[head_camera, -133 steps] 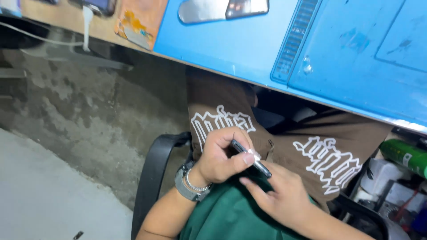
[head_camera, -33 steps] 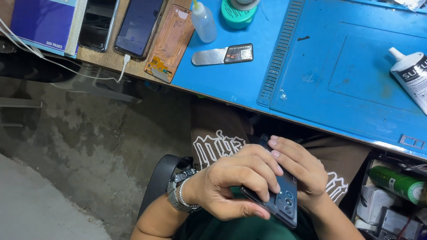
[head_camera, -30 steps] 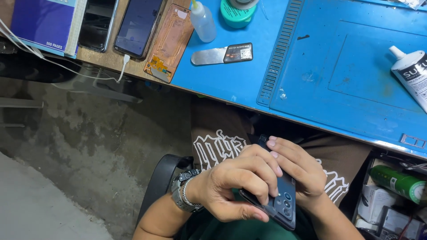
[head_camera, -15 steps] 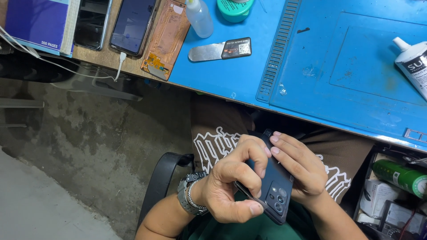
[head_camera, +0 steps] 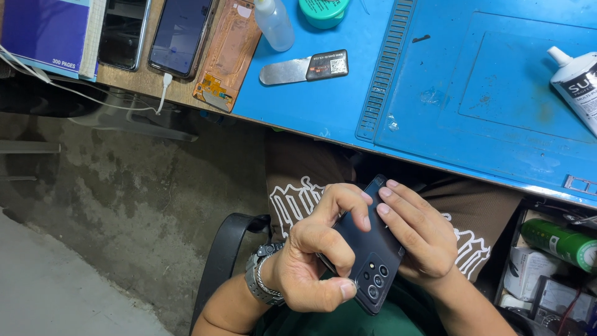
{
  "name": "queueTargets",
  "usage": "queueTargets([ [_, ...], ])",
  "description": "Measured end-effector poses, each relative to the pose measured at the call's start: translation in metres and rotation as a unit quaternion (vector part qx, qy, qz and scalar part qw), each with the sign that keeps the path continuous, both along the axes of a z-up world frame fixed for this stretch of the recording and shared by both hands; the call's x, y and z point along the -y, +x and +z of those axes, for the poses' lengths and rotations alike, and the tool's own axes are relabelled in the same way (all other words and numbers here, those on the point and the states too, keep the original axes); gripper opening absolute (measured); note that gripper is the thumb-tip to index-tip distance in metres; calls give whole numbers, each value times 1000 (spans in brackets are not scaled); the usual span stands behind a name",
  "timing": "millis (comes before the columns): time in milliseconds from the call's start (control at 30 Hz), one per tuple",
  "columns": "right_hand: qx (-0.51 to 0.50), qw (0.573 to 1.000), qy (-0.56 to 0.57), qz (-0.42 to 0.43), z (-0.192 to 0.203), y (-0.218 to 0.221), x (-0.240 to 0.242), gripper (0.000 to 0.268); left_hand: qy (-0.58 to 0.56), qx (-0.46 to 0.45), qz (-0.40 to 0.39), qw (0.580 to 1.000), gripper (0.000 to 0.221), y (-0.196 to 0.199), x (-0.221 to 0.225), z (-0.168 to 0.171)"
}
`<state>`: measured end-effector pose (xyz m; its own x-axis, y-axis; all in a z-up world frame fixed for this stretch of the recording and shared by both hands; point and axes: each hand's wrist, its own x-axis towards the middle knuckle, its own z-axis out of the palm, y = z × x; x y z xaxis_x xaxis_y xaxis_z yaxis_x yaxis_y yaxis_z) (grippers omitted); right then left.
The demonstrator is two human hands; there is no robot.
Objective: The person applies adhesive from a tube onto a small white component and the edge of a black smartphone. They then attach the component to the phone's back, press it into place, and handle the phone while seated.
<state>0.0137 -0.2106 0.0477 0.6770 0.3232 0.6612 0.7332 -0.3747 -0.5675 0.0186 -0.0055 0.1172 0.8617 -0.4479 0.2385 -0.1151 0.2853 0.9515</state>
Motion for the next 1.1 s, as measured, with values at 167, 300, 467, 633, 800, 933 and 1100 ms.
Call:
queueTargets([
  [167, 21, 999, 3, -33, 4, -1, -6, 32, -12, -19, 23, 999, 9, -2, 1, -1],
  [300, 34, 997, -6, -67, 5, -2, -5, 27, -23, -38, 56, 997, 15, -2, 5, 5],
  [467, 60, 993, -67, -82, 8, -3, 2, 33, -62, -70, 54, 994, 33, -3, 6, 10],
  [633, 80, 990, -79, -87, 10, 0, 3, 24, -45, -60, 105, 992, 35, -6, 10, 13],
  [800, 100, 986, -89, -97, 11, 3, 3, 23, -34, -56, 139, 988, 34, -5, 11, 12],
  [933, 128, 980, -101, -115, 13, 5, 3, 25, -15, -36, 163, 986, 31, -1, 12, 4],
  [1100, 132, 976, -116, -126, 10, 5, 5, 33, 17, -49, 161, 986, 31, 5, 6, -3],
])
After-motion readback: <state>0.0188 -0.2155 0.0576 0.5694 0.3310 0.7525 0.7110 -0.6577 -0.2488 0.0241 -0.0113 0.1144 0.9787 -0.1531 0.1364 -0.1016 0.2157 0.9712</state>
